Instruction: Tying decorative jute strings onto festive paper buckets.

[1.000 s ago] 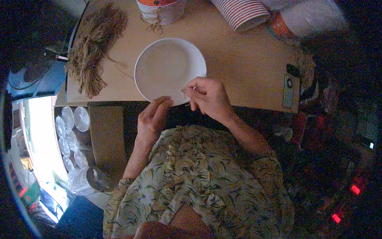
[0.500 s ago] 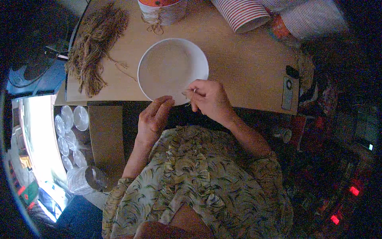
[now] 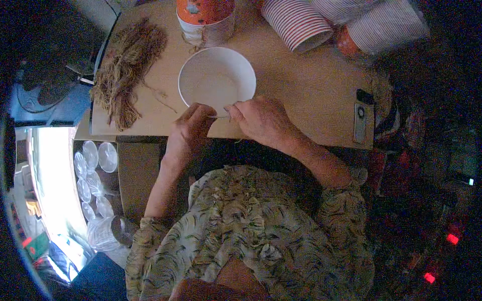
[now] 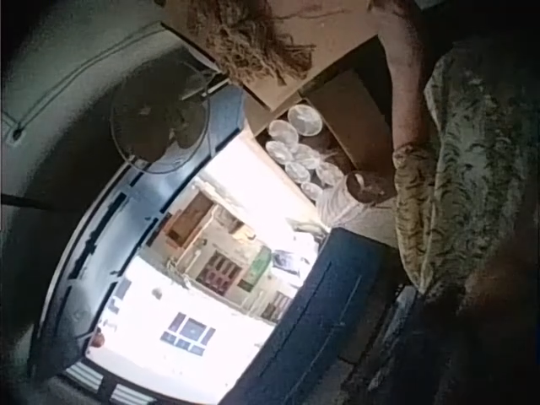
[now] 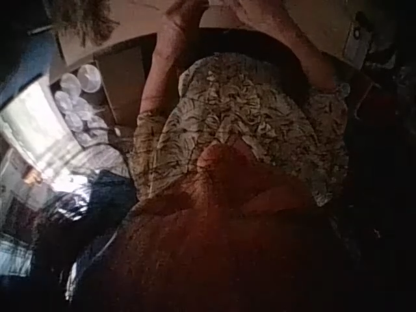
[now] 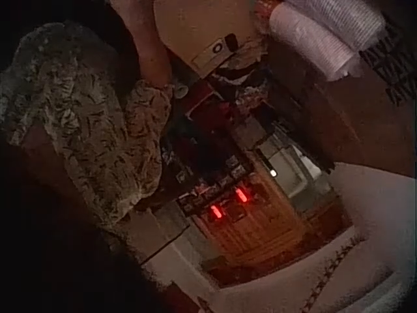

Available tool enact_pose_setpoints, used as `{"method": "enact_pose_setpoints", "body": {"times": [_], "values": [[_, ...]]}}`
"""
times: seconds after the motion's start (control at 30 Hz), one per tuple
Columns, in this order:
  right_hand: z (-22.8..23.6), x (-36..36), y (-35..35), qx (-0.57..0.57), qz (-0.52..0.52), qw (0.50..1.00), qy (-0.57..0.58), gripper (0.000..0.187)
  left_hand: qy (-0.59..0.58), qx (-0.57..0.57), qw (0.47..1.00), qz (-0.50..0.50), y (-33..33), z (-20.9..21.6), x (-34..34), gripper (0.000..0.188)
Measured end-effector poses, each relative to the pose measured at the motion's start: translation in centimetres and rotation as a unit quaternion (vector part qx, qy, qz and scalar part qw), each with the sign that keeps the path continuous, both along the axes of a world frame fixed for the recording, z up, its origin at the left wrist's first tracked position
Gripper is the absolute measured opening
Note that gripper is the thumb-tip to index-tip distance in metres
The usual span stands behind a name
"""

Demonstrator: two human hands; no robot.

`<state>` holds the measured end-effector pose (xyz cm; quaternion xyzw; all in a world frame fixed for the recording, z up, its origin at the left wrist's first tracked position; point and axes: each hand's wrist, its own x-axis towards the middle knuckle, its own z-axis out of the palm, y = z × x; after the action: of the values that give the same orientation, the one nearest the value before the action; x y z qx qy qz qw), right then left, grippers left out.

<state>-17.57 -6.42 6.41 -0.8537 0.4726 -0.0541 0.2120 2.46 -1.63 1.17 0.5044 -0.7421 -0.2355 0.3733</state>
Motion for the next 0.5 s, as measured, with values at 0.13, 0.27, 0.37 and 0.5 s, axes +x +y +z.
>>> {"method": "enact_pose_setpoints", "body": {"times": [0.13, 0.27, 0.37, 0.5], "values": [[-1.4, 0.3, -1.5, 0.009, -0.015, 1.0, -0.021, 0.028, -0.002, 0.024, 1.0, -0.014, -0.6, 1.8, -0.7, 0.019], [-1.7, 0.9, -2.5, 0.061, -0.022, 0.997, -0.049, 0.039, -0.086, 0.007, 0.996, -0.037, -1.4, 0.9, -0.6, 0.023], [-2.4, 0.5, -2.8, 0.17, -0.054, 0.979, -0.102, 0.032, -0.099, 0.024, 0.994, -0.043, -1.8, 0.6, -0.7, 0.027], [-2.8, -0.7, -1.4, 0.182, -0.092, 0.918, -0.341, 0.028, 0.02, 0.076, 0.996, -0.042, -2.0, 0.7, -0.5, 0.023]]}}
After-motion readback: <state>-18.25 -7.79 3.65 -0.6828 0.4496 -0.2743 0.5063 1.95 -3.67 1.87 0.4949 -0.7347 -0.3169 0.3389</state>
